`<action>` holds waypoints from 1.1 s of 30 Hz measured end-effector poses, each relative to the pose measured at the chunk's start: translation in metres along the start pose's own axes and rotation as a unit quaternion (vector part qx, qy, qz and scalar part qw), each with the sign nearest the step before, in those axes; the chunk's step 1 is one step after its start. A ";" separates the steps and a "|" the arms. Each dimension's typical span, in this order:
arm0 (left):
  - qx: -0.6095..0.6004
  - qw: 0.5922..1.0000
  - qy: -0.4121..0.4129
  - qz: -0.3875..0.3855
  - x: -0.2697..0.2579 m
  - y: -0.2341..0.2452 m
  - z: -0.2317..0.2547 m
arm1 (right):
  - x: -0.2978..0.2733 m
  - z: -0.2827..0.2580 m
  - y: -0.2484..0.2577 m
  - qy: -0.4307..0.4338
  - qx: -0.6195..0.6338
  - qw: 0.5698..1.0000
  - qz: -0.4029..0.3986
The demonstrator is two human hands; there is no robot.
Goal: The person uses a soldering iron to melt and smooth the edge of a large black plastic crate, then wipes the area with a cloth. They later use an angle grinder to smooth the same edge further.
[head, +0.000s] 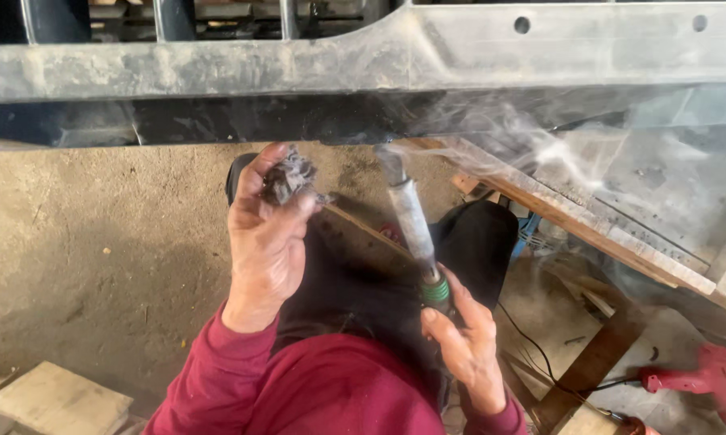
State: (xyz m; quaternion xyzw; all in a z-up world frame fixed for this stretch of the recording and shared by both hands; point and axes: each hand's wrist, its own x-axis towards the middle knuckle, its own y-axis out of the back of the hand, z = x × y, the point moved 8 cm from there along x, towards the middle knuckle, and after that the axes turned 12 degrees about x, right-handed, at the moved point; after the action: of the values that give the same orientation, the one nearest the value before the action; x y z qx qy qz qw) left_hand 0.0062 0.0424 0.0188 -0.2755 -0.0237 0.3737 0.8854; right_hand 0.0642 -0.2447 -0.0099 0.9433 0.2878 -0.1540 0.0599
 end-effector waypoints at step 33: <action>0.007 0.992 0.119 0.045 0.021 0.065 -0.042 | -0.043 -0.082 -0.011 -0.218 0.068 0.973 -0.004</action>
State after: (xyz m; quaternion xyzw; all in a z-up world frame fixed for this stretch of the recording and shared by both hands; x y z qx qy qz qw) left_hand -0.0105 0.0741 -0.0528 -0.3122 0.0965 0.3778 0.8663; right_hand 0.0456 -0.2417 0.0812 0.8876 0.2604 -0.3757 0.0565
